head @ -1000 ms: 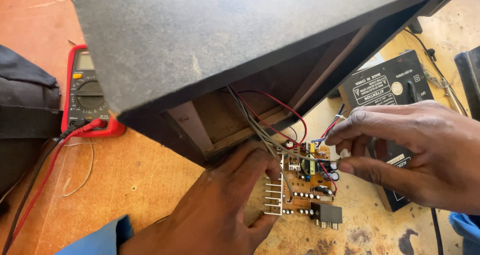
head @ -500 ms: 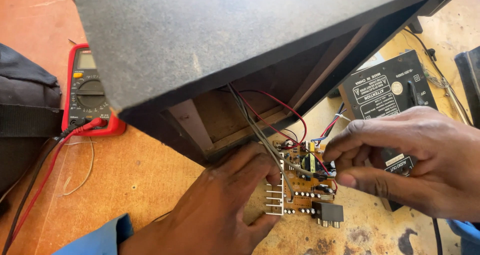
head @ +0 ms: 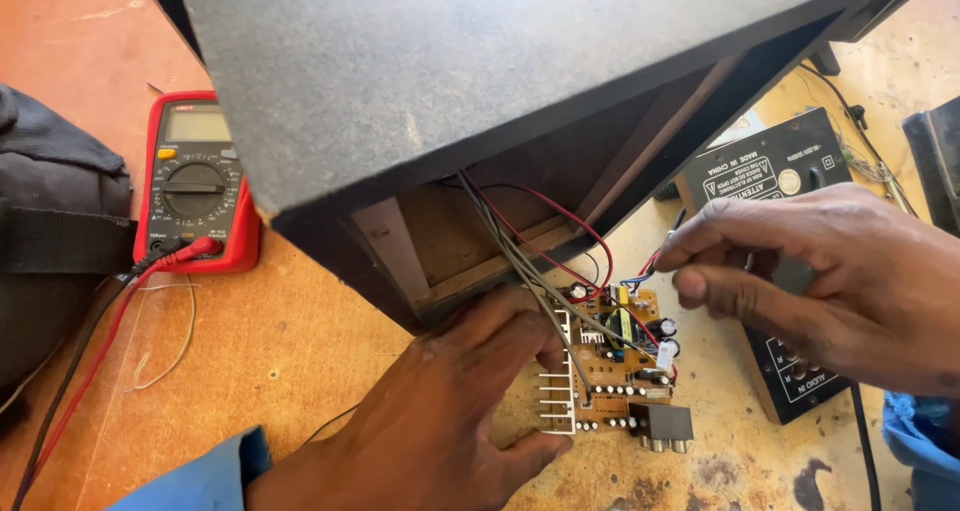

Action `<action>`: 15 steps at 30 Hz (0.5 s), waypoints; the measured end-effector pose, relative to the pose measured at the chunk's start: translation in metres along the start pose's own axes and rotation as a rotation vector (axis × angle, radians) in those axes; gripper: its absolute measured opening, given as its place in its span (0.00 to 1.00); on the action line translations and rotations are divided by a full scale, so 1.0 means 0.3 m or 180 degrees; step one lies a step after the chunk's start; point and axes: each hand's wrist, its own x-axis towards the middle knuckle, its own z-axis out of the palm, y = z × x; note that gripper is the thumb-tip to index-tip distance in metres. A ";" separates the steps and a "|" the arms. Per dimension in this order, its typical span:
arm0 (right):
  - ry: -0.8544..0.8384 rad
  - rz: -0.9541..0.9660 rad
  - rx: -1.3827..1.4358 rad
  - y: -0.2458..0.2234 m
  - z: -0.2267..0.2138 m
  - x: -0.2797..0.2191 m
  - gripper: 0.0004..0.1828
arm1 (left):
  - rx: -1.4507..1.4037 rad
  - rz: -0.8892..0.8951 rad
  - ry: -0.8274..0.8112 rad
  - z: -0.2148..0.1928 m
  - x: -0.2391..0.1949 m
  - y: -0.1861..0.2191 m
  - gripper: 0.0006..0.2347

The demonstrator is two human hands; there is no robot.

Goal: The person opens a black speaker enclosure and connects several wires from the speaker to a circuit board. They plug in connectors and adjust wire positions on the board while a multimeter and tools remain on the workbench.

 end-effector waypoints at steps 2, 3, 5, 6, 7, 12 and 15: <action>0.0220 -0.0025 -0.0143 0.003 -0.004 0.003 0.17 | 0.0055 0.0016 0.0018 -0.001 0.000 0.004 0.21; 0.0218 -0.0024 -0.0143 -0.007 -0.009 0.005 0.17 | 0.0053 0.0015 0.0017 -0.001 0.001 0.004 0.21; 0.0077 0.0479 -0.0192 -0.026 -0.019 0.009 0.17 | 0.0030 0.0004 -0.0041 0.000 0.001 0.002 0.21; 0.0076 0.0480 -0.0193 -0.024 -0.013 0.013 0.17 | 0.0029 0.0004 -0.0042 -0.001 0.001 0.005 0.21; 0.0081 0.0420 -0.0199 -0.023 -0.008 0.017 0.18 | 0.0006 0.0024 -0.0014 -0.004 0.001 0.008 0.20; -0.0032 0.0587 -0.0285 -0.046 -0.017 0.005 0.23 | -0.0235 -0.0089 -0.0132 -0.015 -0.014 0.026 0.16; 0.0183 0.0358 -0.0117 -0.042 -0.024 -0.012 0.22 | -0.0720 0.0152 0.0163 -0.034 -0.029 0.058 0.10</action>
